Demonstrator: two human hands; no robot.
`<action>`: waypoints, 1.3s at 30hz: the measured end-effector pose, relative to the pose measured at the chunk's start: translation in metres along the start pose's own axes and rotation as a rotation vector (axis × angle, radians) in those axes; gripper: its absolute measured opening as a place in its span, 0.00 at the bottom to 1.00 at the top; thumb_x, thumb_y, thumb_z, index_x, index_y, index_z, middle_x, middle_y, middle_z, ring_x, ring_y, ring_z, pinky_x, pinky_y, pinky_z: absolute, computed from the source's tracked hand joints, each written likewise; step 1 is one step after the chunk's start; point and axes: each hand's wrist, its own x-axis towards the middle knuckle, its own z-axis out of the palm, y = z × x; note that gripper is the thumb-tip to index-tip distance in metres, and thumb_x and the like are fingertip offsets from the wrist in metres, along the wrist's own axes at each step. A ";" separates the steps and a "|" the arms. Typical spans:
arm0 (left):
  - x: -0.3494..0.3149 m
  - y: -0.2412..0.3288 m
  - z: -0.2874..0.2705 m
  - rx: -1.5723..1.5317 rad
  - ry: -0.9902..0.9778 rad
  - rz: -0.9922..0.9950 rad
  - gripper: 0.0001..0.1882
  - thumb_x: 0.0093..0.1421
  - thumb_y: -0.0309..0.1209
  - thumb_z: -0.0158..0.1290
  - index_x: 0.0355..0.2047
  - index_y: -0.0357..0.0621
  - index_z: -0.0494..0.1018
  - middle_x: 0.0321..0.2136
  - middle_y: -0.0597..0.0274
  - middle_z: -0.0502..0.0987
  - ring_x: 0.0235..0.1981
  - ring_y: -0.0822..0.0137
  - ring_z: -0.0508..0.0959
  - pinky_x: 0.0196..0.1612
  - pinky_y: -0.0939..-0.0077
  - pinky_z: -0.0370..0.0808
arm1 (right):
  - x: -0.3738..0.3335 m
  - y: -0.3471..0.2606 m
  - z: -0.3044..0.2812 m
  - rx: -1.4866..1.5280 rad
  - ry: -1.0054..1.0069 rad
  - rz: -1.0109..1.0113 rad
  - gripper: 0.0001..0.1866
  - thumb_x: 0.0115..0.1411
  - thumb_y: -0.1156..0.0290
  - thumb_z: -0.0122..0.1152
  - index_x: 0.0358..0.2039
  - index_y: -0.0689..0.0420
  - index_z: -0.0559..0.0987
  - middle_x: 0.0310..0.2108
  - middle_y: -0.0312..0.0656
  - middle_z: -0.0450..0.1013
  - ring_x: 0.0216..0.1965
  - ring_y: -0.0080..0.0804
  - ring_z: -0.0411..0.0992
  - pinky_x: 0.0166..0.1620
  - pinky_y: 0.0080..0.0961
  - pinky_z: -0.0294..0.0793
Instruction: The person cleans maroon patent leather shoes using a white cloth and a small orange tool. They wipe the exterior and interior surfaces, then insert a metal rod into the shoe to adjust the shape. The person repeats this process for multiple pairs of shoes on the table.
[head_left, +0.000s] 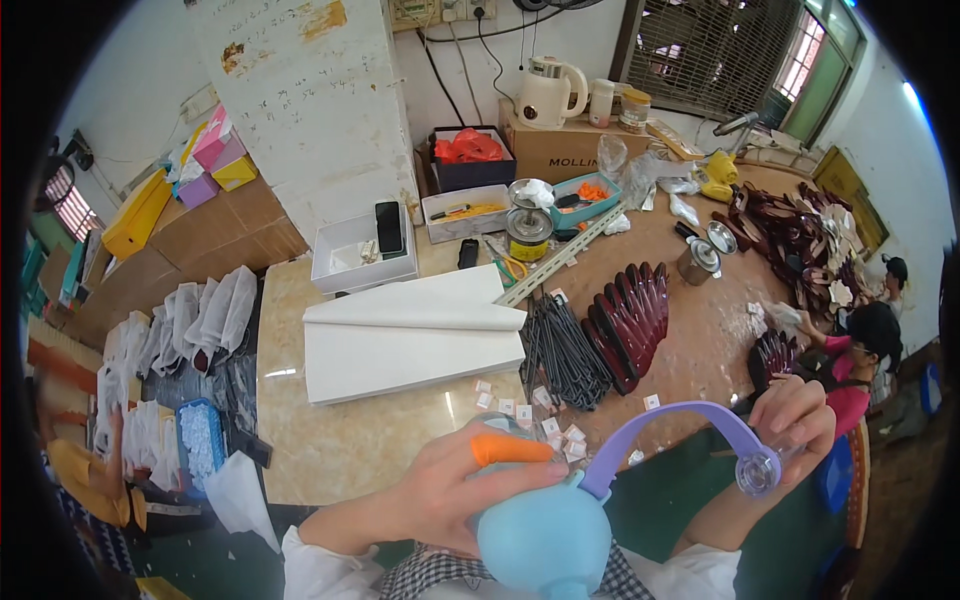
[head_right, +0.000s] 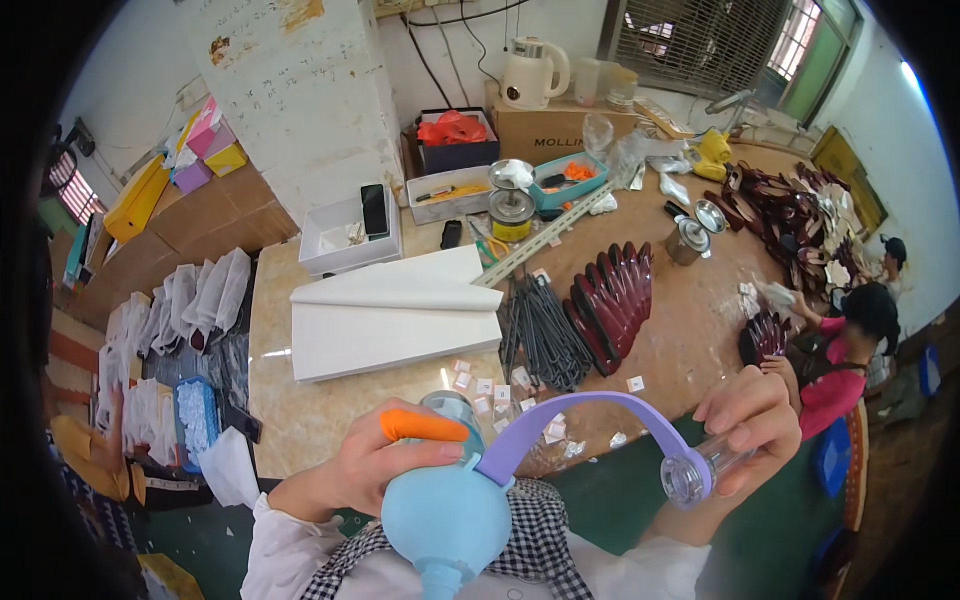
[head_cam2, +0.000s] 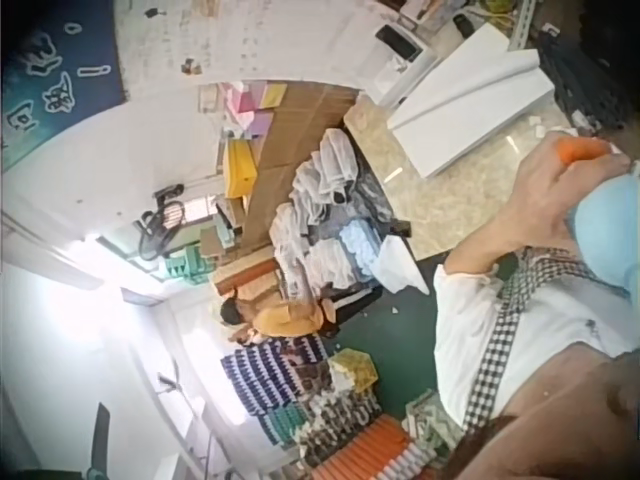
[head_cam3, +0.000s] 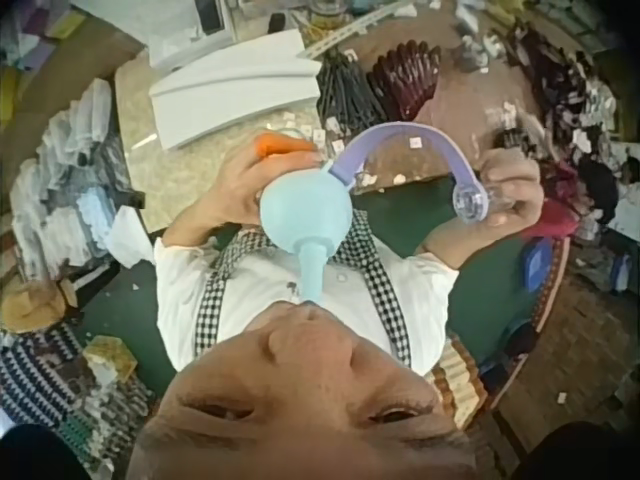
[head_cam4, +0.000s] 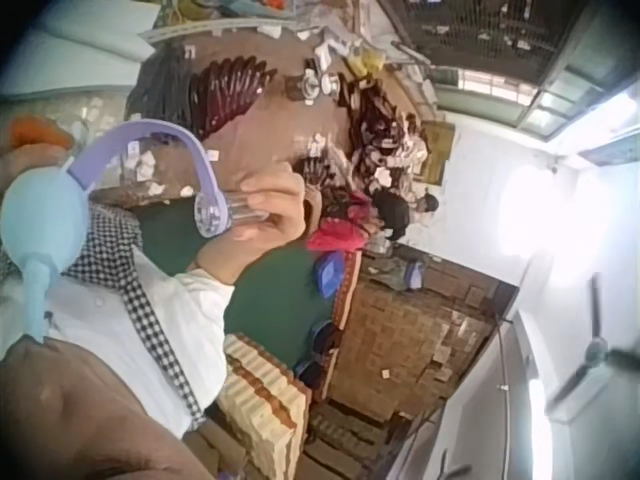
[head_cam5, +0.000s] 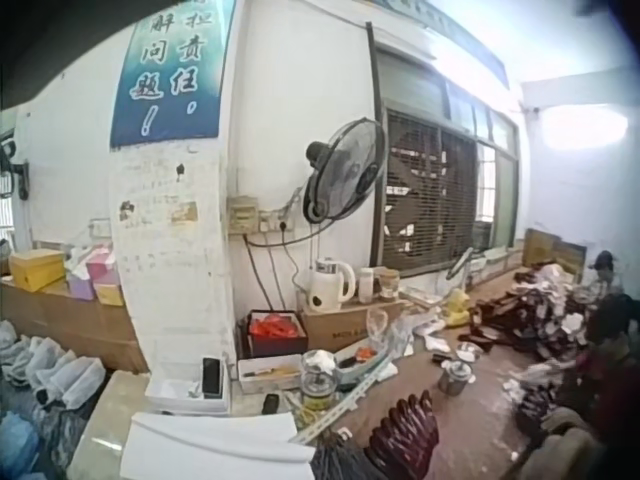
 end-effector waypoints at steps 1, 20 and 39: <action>0.000 -0.003 -0.001 0.003 0.007 0.028 0.27 0.44 0.33 0.66 0.47 0.44 0.76 0.43 0.53 0.78 0.37 0.56 0.78 0.39 0.67 0.75 | 0.002 0.000 0.002 0.009 -0.001 -0.003 0.25 0.48 0.51 0.74 0.34 0.58 0.76 0.32 0.43 0.70 0.29 0.30 0.67 0.28 0.23 0.74; -0.008 -0.022 -0.023 0.035 0.077 0.048 0.33 0.39 0.35 0.67 0.50 0.43 0.76 0.42 0.55 0.77 0.37 0.56 0.78 0.37 0.68 0.76 | 0.033 0.023 0.015 0.097 -0.131 -0.047 0.23 0.45 0.58 0.78 0.34 0.59 0.77 0.33 0.46 0.71 0.28 0.30 0.70 0.28 0.25 0.76; -0.005 -0.027 -0.023 0.051 0.074 0.057 0.34 0.40 0.36 0.67 0.50 0.42 0.75 0.43 0.54 0.77 0.37 0.57 0.78 0.37 0.68 0.76 | 0.034 0.029 0.007 0.108 -0.202 -0.036 0.24 0.46 0.59 0.78 0.38 0.58 0.77 0.37 0.45 0.70 0.30 0.30 0.70 0.31 0.25 0.76</action>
